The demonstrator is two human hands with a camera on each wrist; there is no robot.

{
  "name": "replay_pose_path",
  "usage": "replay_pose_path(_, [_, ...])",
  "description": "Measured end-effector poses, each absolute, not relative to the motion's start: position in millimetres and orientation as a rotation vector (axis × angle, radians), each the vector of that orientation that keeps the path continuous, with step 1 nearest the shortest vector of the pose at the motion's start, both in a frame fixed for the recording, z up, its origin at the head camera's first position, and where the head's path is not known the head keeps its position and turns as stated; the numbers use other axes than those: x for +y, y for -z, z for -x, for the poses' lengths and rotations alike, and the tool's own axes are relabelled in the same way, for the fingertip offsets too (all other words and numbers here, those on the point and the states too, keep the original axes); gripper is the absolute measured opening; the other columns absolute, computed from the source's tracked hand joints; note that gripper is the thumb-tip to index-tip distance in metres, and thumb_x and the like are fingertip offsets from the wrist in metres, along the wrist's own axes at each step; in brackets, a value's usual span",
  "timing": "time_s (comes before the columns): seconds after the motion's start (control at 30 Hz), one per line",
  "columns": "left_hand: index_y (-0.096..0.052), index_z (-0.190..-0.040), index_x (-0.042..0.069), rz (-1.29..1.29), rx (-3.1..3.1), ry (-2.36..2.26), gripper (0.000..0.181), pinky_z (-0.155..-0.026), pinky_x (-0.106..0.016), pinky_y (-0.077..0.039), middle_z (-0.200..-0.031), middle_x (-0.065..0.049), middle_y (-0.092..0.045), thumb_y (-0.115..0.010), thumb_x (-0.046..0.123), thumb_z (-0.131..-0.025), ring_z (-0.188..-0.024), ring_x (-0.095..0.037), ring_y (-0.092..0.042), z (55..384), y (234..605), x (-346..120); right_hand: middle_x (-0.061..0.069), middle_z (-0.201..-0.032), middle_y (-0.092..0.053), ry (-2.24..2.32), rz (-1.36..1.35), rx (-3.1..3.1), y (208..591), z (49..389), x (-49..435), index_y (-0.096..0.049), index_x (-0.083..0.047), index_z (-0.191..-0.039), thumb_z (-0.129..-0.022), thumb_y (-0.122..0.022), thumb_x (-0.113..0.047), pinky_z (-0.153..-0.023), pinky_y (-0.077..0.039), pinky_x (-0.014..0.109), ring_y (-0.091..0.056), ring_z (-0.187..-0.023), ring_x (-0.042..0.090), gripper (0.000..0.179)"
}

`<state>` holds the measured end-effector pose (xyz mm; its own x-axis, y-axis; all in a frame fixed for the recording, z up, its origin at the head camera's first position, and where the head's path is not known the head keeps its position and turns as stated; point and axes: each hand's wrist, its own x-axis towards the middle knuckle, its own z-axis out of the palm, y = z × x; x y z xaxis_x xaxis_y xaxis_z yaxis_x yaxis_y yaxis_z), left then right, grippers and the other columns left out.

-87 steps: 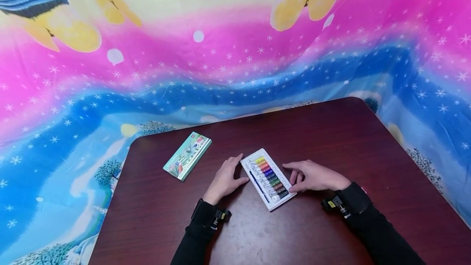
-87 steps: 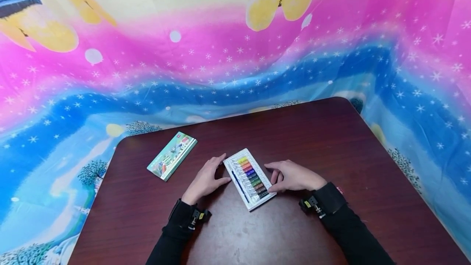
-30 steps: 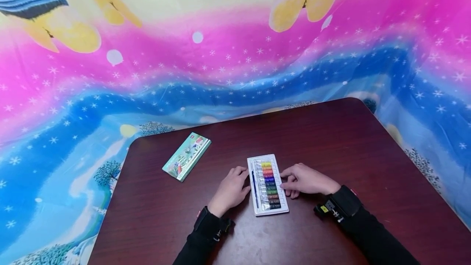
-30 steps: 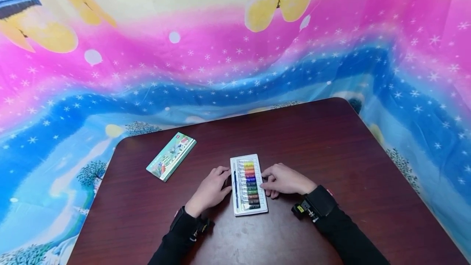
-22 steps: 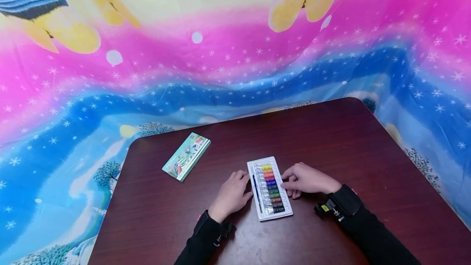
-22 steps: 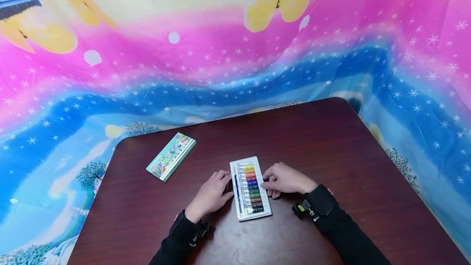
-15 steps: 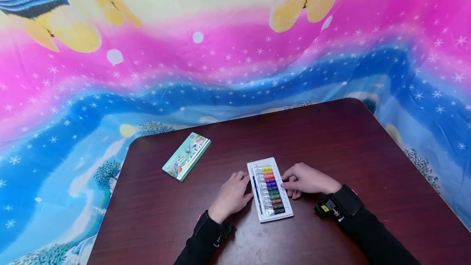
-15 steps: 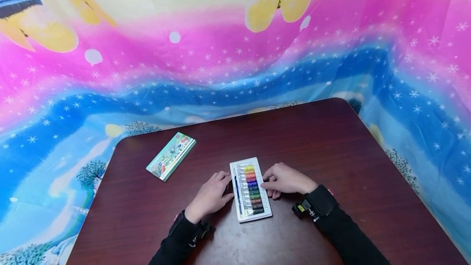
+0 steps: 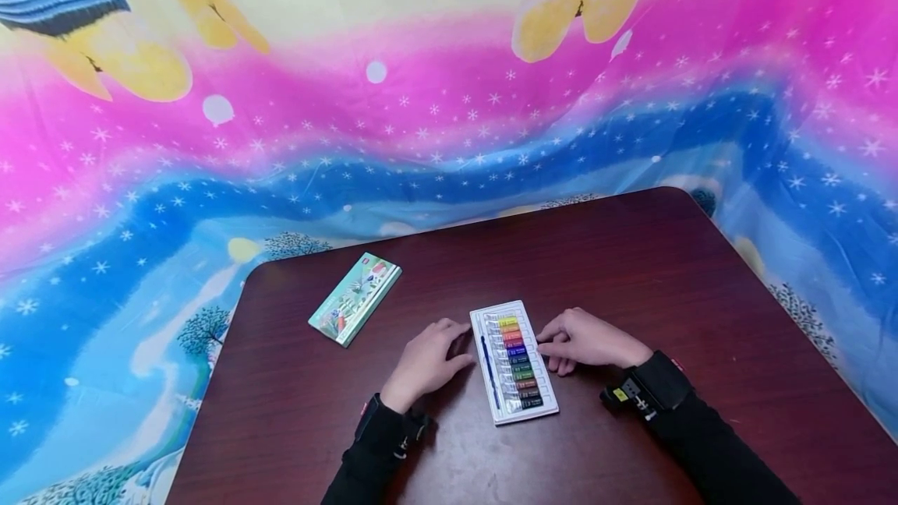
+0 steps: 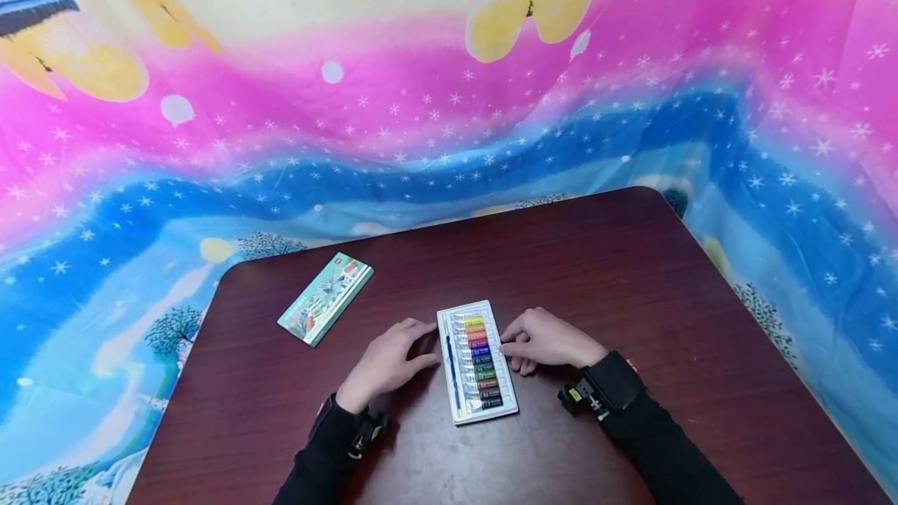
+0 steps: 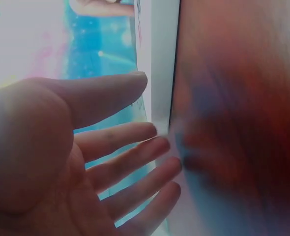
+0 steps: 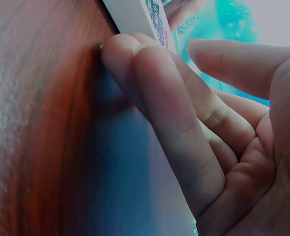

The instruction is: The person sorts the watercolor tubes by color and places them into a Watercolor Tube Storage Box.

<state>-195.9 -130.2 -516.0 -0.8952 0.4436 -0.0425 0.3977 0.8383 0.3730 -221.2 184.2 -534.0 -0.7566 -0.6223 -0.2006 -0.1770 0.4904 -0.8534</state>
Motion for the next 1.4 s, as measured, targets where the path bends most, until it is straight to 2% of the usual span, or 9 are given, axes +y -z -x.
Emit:
replay_pose_path(0.2, [-0.058,-0.148,0.013,-0.436,3.045,-0.565,0.067,-0.102,-0.057,-0.049,-0.141,-0.013,-0.061,-0.078,0.042,-0.091,-0.13,-0.037,-0.057,223,521,-173,0.003,-0.072,-0.074,1.223,0.593,2.274,536,224,187,-0.077,-0.002,-0.117,-0.101,-0.069,-0.019,-0.058,-0.06,0.032,-0.072,-0.062,0.019,0.025])
replay_pose_path(0.4, [-0.041,-0.158,0.009,0.173,3.137,-0.505,0.103,-0.106,-0.067,-0.038,-0.153,-0.027,-0.043,-0.083,0.059,-0.079,-0.135,-0.053,-0.042,244,522,-252,0.004,-0.073,-0.074,1.257,0.575,2.268,537,225,190,-0.077,-0.001,-0.117,-0.1,-0.07,-0.02,-0.058,-0.06,0.032,-0.072,-0.062,0.019,0.026])
replay_pose_path(0.53, [-0.03,-0.163,0.007,0.376,2.999,-0.5,0.11,-0.103,-0.071,-0.037,-0.156,-0.031,-0.034,-0.081,0.06,-0.081,-0.131,-0.056,-0.039,241,522,-287,0.005,-0.074,-0.074,1.26,0.557,2.264,537,226,191,-0.077,0.0,-0.118,-0.1,-0.07,-0.02,-0.059,-0.06,0.032,-0.072,-0.063,0.02,0.027])
replay_pose_path(0.73, [-0.029,-0.163,0.006,0.317,2.969,-0.491,0.108,-0.101,-0.07,-0.041,-0.156,-0.031,-0.036,-0.078,0.059,-0.084,-0.131,-0.053,-0.04,243,520,-297,0.005,-0.074,-0.074,1.264,0.537,2.281,535,231,192,-0.075,0.002,-0.12,-0.1,-0.07,-0.019,-0.059,-0.06,0.032,-0.072,-0.063,0.02,0.03])
replay_pose_path(0.83, [-0.029,-0.163,0.004,0.264,2.958,-0.459,0.104,-0.105,-0.069,-0.04,-0.159,-0.032,-0.033,-0.077,0.055,-0.087,-0.136,-0.055,-0.039,246,518,-294,0.004,-0.075,-0.074,1.255,0.544,2.293,535,234,193,-0.073,0.004,-0.124,-0.101,-0.069,-0.019,-0.059,-0.06,0.032,-0.072,-0.064,0.019,0.032])
replay_pose_path(1.03, [-0.031,-0.162,0.001,0.05,2.928,-0.477,0.097,-0.119,-0.066,-0.028,-0.164,-0.034,-0.024,-0.078,0.045,-0.09,-0.151,-0.054,-0.025,260,514,-277,0.004,-0.076,-0.074,1.245,0.547,2.344,538,254,192,-0.068,0.005,-0.131,-0.102,-0.068,-0.017,-0.06,-0.06,0.032,-0.072,-0.065,0.019,0.037])
replay_pose_path(1.17, [-0.032,-0.162,0.002,-0.122,2.894,-0.523,0.092,-0.122,-0.064,-0.024,-0.167,-0.031,-0.02,-0.079,0.039,-0.091,-0.154,-0.052,-0.018,272,514,-257,0.004,-0.079,-0.075,1.205,0.559,2.374,533,279,184,-0.064,0.007,-0.135,-0.102,-0.066,-0.014,-0.062,-0.061,0.032,-0.073,-0.068,0.017,0.039])
replay_pose_path(1.33, [-0.03,-0.163,0.005,-0.343,2.849,-0.569,0.086,-0.124,-0.061,-0.022,-0.17,-0.026,-0.015,-0.076,0.031,-0.095,-0.158,-0.048,-0.01,287,517,-232,0.006,-0.091,-0.076,1.061,0.619,2.491,520,314,163,-0.06,0.004,-0.141,-0.102,-0.067,-0.016,-0.074,-0.061,0.034,-0.073,-0.074,0.017,0.044])
replay_pose_path(1.4, [-0.03,-0.163,0.008,-0.414,2.82,-0.587,0.083,-0.125,-0.06,-0.021,-0.172,-0.023,-0.013,-0.075,0.028,-0.096,-0.159,-0.045,-0.008,292,517,-222,0.008,-0.104,-0.077,0.984,0.639,2.554,516,325,153,-0.059,0.0,-0.144,-0.102,-0.068,-0.02,-0.085,-0.059,0.038,-0.074,-0.087,0.019,0.048])
